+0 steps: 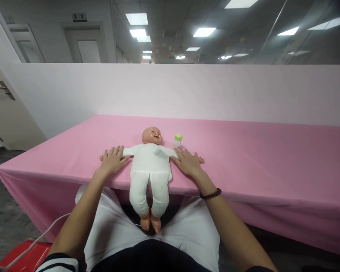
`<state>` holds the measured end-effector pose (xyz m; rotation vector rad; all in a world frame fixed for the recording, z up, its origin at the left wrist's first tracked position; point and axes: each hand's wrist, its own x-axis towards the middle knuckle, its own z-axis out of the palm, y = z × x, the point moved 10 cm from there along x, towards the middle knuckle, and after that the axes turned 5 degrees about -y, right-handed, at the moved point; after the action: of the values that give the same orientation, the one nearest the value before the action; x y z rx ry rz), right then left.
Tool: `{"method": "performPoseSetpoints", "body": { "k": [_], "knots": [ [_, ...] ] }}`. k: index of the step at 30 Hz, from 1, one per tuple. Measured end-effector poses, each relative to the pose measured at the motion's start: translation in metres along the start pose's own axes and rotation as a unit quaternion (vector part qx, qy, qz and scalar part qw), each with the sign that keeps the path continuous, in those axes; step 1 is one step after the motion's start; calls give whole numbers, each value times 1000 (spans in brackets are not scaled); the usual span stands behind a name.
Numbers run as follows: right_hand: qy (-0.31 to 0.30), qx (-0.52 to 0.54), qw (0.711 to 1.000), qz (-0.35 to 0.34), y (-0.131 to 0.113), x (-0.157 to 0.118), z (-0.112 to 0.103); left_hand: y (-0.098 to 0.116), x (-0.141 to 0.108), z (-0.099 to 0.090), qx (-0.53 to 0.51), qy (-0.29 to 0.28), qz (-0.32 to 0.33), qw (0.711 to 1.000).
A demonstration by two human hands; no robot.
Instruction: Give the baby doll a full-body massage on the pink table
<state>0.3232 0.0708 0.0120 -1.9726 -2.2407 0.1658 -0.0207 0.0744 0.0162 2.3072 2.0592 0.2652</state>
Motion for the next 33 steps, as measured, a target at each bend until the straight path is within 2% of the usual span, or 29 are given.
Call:
{"method": "performPoseSetpoints", "body": {
  "k": [3,8,11,14,17,19,21,23,24,26,28,29,31,33],
  "knots": [
    [49,-15,999,16,28,-6,-6,-20,-8,-5,-9,12,-6,1000],
    [108,17,994,-11,54,-14,-13,-49,-14,-15,-44,49,-21,998],
    [122,52,991,21,73,-16,-13,-70,-16,-15,-91,56,-45,993],
    [140,90,984,64,89,-16,-14,-84,-17,-18,-134,86,-53,986],
    [172,164,969,65,94,-18,-19,-90,-17,-22,-188,111,-58,974],
    [216,239,945,53,95,-22,-28,-93,-20,-26,-271,135,-76,950],
    [253,333,907,49,97,-27,-35,-91,-23,-32,-372,168,-87,909],
    [265,454,849,54,100,-28,-34,-82,-24,-39,-471,202,-73,856],
    [264,522,809,56,102,-28,-31,-76,-24,-42,-521,216,-59,823],
    [261,652,709,57,101,-25,-23,-63,-17,-40,-625,224,-37,747],
    [258,742,616,54,97,-19,-15,-50,-6,-30,-721,211,-30,659],
    [255,769,584,52,93,-15,-12,-45,-1,-22,-761,205,-41,614],
    [245,798,547,61,85,-7,-5,-39,8,-1,-818,198,-91,533],
    [232,810,533,80,77,-1,4,-35,12,20,-838,191,-155,487]
  ]
}}
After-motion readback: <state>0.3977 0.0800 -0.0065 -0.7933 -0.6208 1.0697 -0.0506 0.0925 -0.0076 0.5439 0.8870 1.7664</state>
